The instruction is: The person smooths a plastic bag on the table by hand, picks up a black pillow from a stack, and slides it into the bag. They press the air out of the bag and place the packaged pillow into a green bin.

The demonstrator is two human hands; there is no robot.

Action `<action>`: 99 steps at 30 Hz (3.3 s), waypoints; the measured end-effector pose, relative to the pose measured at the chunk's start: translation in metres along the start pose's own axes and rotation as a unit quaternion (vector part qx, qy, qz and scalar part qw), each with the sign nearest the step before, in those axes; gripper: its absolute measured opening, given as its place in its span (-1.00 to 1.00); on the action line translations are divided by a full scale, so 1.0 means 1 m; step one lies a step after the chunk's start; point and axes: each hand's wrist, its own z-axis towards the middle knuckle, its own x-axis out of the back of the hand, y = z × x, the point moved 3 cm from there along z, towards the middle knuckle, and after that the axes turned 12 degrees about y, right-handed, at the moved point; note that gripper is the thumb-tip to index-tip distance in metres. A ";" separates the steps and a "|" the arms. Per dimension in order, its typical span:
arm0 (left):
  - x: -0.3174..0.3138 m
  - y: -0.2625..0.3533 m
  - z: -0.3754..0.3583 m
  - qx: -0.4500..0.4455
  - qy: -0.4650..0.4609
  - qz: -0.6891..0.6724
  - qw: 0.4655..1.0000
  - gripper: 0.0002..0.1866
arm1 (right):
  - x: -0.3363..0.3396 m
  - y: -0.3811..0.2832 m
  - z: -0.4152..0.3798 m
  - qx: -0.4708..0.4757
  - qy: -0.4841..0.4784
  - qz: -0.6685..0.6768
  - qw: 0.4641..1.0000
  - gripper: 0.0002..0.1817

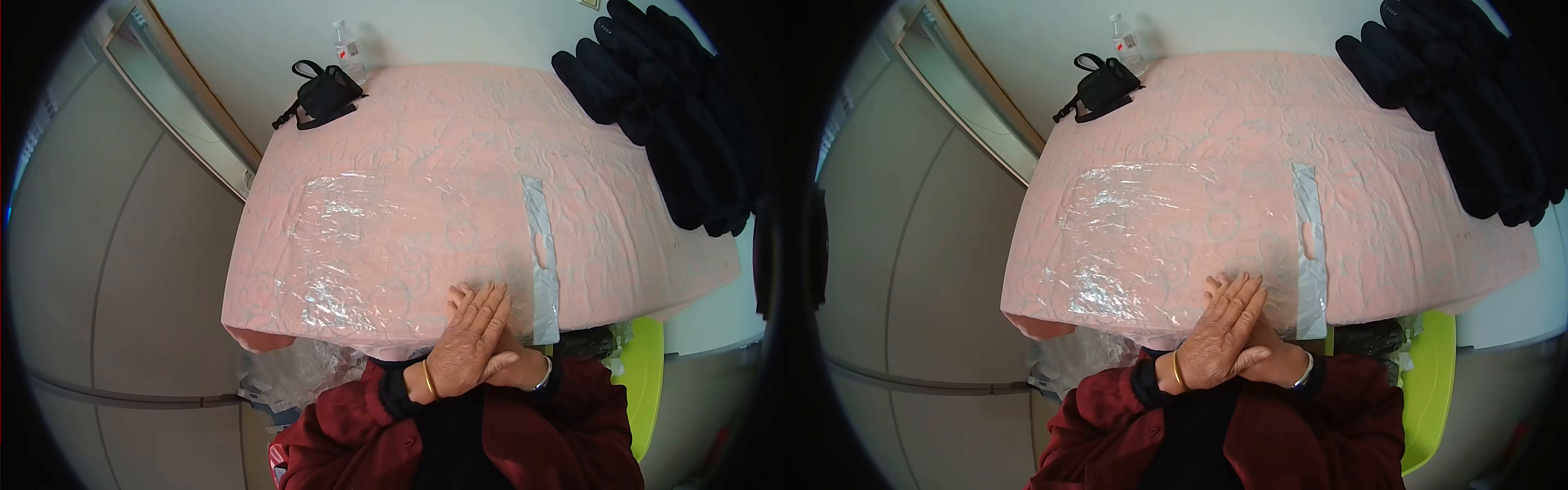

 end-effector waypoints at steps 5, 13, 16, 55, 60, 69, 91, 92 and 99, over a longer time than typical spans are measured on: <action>-0.003 -0.022 0.003 0.023 0.054 -0.030 0.998 -0.11 | 0.010 -0.008 0.014 0.067 -0.086 -0.239 0.965 -0.21; 0.020 -0.053 -0.020 0.068 -0.044 0.140 0.987 -0.05 | 0.019 -0.008 0.026 0.009 -0.106 -0.471 0.876 -0.21; 0.062 -0.081 -0.041 0.116 -0.053 0.221 0.967 -0.07 | 0.035 -0.011 0.035 -0.073 -0.089 -0.489 0.865 -0.22; 0.142 -0.060 -0.093 0.163 0.083 0.360 0.915 0.14 | 0.075 -0.061 -0.003 0.021 -0.034 -0.500 0.865 0.08; 0.044 -0.021 -0.017 0.047 -0.046 0.118 0.991 0.36 | 0.012 -0.038 0.026 0.040 -0.122 -0.433 0.892 0.17; 0.054 -0.076 -0.028 0.090 -0.085 0.157 0.980 0.40 | 0.035 -0.011 0.028 -0.019 -0.127 -0.479 0.869 0.33; 0.153 -0.114 -0.175 0.178 0.008 0.386 0.905 0.21 | 0.093 -0.031 -0.034 -0.034 -0.119 -0.513 0.849 0.26; 0.155 -0.114 -0.184 0.168 0.005 0.391 0.905 0.21 | 0.097 -0.033 -0.039 -0.035 -0.120 -0.515 0.848 0.26; 0.165 -0.073 -0.156 0.148 0.014 0.383 0.912 0.24 | 0.098 -0.047 -0.028 0.039 -0.055 -0.502 0.862 0.15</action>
